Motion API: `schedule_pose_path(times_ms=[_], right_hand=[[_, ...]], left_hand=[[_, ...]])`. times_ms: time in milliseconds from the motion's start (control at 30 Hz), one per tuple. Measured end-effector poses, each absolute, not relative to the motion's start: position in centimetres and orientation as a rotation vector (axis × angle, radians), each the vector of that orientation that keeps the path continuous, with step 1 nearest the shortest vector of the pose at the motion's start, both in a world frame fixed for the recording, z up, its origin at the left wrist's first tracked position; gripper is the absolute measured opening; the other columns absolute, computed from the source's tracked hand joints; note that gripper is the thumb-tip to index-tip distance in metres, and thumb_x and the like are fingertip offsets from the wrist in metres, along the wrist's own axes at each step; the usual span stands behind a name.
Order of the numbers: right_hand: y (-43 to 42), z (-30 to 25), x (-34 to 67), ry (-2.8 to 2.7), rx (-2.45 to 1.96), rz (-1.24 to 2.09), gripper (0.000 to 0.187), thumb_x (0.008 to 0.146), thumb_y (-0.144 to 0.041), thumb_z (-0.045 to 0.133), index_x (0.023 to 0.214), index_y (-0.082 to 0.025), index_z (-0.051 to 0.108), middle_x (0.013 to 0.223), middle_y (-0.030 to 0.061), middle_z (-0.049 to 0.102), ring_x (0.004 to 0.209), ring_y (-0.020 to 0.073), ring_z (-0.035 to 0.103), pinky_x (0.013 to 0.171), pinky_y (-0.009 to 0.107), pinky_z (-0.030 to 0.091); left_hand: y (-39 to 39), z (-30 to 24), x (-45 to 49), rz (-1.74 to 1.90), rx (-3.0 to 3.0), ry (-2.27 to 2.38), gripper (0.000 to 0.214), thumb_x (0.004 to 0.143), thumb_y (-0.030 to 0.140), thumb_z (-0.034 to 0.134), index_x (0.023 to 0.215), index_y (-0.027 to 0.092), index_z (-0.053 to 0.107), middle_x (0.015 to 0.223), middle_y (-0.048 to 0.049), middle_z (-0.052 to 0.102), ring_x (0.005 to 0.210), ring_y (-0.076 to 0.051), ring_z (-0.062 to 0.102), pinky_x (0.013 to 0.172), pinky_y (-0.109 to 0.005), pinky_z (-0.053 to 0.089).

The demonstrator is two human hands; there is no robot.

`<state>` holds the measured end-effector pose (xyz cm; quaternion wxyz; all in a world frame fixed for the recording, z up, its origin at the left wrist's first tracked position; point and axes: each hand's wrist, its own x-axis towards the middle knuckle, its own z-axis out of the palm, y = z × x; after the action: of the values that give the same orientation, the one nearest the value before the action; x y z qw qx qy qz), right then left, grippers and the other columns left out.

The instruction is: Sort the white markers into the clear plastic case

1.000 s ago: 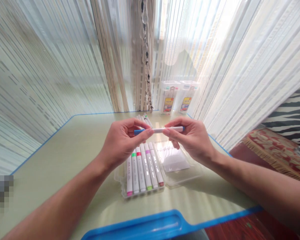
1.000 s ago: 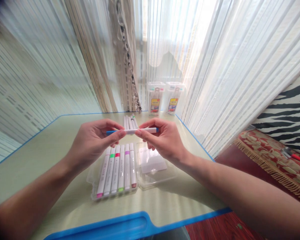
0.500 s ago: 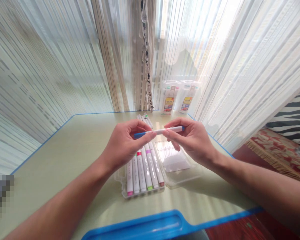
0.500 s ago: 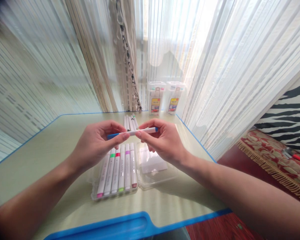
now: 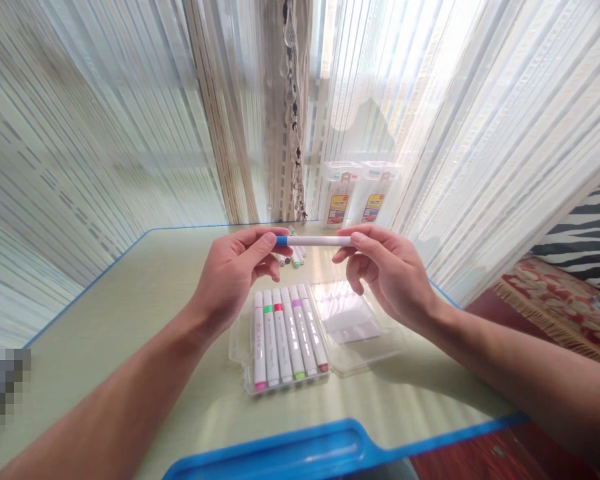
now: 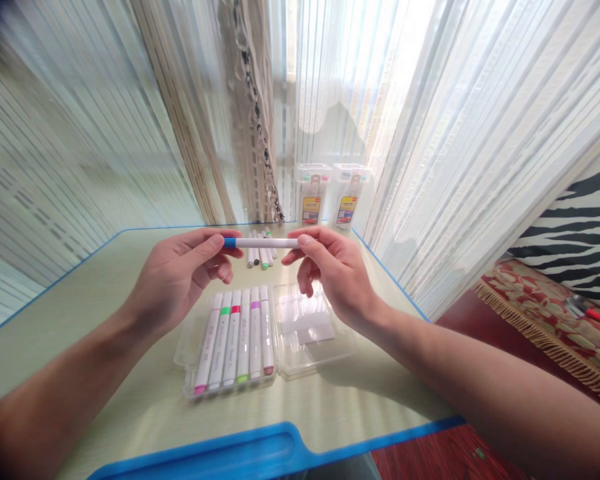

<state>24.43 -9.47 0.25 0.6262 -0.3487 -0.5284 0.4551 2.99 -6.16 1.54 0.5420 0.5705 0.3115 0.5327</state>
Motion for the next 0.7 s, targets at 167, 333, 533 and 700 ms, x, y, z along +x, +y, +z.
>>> schedule_pose_path(times_ms=[167, 333, 533, 700], right_hand=[[-9.45, 0.34, 24.41, -1.194, -0.781, 1.05, 0.019, 0.093, -0.033, 0.064, 0.096, -0.015, 0.071, 0.074, 0.0052, 0.075, 0.042, 0.0099, 0.056, 0.035, 0.022, 0.041], [-9.31, 0.24, 24.56, -1.211, -0.806, 1.02, 0.025, 0.095, -0.039, 0.064, 0.098, -0.015, 0.071, 0.074, 0.0055, 0.075, 0.041, 0.0099, 0.056, 0.035, 0.022, 0.04], [-9.21, -0.02, 24.7, -1.25, -0.824, 0.976, 0.029, 0.095, -0.045, 0.066, 0.097, -0.016, 0.071, 0.073, 0.0049, 0.075, 0.039, 0.0094, 0.057, 0.034, 0.022, 0.041], [-9.41, -0.07, 24.43, -1.337, -0.851, 0.919, 0.03, 0.088, -0.045, 0.075, 0.089, -0.015, 0.071, 0.072, 0.0048, 0.075, 0.038, 0.0092, 0.057, 0.034, 0.021, 0.042]], left_hand=[[-6.17, 1.57, 2.91, 1.255, 1.3, 0.694, 0.023, 0.088, 0.028, 0.067, 0.101, 0.01, 0.076, 0.081, -0.0093, 0.075, 0.057, -0.013, 0.061, 0.056, -0.027, 0.049], [-6.25, 1.67, 2.99, 1.262, 1.324, 0.67, 0.024, 0.089, 0.029, 0.067, 0.101, 0.01, 0.074, 0.08, -0.0094, 0.075, 0.061, -0.014, 0.064, 0.056, -0.026, 0.05], [-6.41, 1.71, 2.95, 1.278, 1.458, 0.722, 0.023, 0.086, 0.029, 0.073, 0.101, 0.012, 0.075, 0.075, -0.0062, 0.073, 0.06, -0.012, 0.062, 0.056, -0.024, 0.05], [-6.74, 1.53, 3.15, 1.219, 1.605, 0.799, 0.023, 0.079, 0.03, 0.081, 0.093, 0.012, 0.074, 0.069, -0.004, 0.071, 0.054, -0.011, 0.059, 0.052, -0.023, 0.048]])
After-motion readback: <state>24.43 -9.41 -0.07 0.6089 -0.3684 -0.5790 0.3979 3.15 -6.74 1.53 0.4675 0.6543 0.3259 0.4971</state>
